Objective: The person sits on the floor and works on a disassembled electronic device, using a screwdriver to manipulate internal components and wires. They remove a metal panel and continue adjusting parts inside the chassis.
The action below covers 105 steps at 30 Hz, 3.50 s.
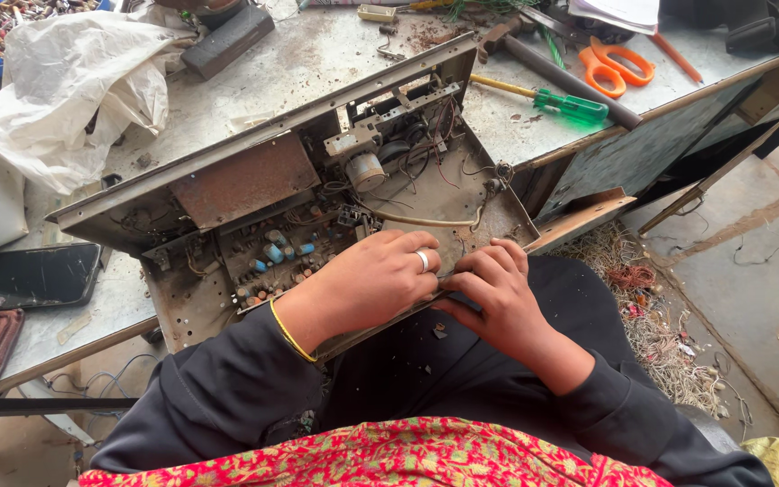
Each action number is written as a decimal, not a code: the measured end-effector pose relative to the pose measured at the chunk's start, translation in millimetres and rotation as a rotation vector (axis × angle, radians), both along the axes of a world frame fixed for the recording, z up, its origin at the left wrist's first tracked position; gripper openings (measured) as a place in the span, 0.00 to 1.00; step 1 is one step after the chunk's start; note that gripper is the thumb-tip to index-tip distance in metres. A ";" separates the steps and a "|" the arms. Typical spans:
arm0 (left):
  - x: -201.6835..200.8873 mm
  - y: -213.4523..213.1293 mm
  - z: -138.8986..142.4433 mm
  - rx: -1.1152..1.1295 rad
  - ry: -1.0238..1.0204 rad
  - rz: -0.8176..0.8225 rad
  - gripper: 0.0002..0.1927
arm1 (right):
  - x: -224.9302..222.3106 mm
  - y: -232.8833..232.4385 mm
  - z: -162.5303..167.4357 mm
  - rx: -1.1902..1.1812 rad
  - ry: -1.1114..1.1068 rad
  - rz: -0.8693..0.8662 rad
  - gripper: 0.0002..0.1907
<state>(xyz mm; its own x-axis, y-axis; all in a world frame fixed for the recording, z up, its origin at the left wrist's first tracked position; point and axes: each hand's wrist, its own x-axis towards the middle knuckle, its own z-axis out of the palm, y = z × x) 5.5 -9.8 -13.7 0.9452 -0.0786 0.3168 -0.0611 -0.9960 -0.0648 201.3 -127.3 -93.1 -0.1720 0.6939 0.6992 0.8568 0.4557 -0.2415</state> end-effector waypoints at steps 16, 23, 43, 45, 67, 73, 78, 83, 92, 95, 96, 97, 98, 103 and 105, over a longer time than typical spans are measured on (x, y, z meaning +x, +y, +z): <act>-0.5 -0.8 14.5 -0.028 -0.064 0.088 0.06 | 1.9 -1.4 -9.7 0.015 0.000 -0.005 0.15; -14.9 -14.0 45.6 -0.171 -0.083 0.103 0.08 | 0.3 -2.2 -26.7 0.187 0.002 -0.044 0.19; -93.3 -107.9 -56.8 -1.277 0.335 0.277 0.33 | -2.5 -14.3 -17.1 0.116 0.036 0.005 0.13; -78.3 -105.9 -94.8 -1.743 0.190 0.262 0.35 | -3.5 -19.8 -12.6 0.054 0.034 0.017 0.12; -42.1 -108.8 -170.9 -2.413 -0.314 0.306 0.21 | -11.8 -58.6 -26.3 -0.057 -0.118 0.105 0.17; -50.4 -103.7 -164.2 -2.451 -0.434 0.360 0.26 | 12.3 -71.2 -12.8 0.037 -0.064 0.010 0.16; -47.5 -102.4 -168.3 -2.379 -0.373 0.368 0.26 | 37.5 -88.4 -5.0 -0.065 0.352 -0.062 0.11; -45.6 -100.6 -172.3 -2.273 -0.375 0.356 0.30 | 72.7 -103.0 1.3 -0.087 0.684 -0.220 0.08; -20.6 -102.2 -150.8 -1.848 -0.392 0.395 0.30 | 111.1 -113.9 27.5 0.231 1.025 -0.135 0.04; -0.1 -105.3 -116.8 -1.898 -0.276 0.288 0.33 | 112.1 -117.3 43.5 0.284 0.885 -0.286 0.05; 9.6 -104.8 -102.9 -1.952 -0.257 0.207 0.35 | 110.9 -119.2 48.7 0.297 0.839 -0.313 0.06; 19.4 -103.8 -88.3 -2.007 -0.237 0.128 0.37 | 109.0 -121.9 53.5 0.306 0.794 -0.339 0.06; 28.9 -102.0 -73.7 -2.117 -0.220 -0.008 0.39 | 106.7 -125.2 57.8 0.344 0.592 -0.411 0.07; 63.8 -89.2 -22.5 -2.442 -0.137 -0.834 0.51 | 92.4 -150.7 65.1 0.435 -0.070 -0.470 0.12; 65.4 -88.0 -19.8 -2.490 -0.134 -0.901 0.51 | 85.8 -159.1 58.0 0.426 -0.136 -0.464 0.12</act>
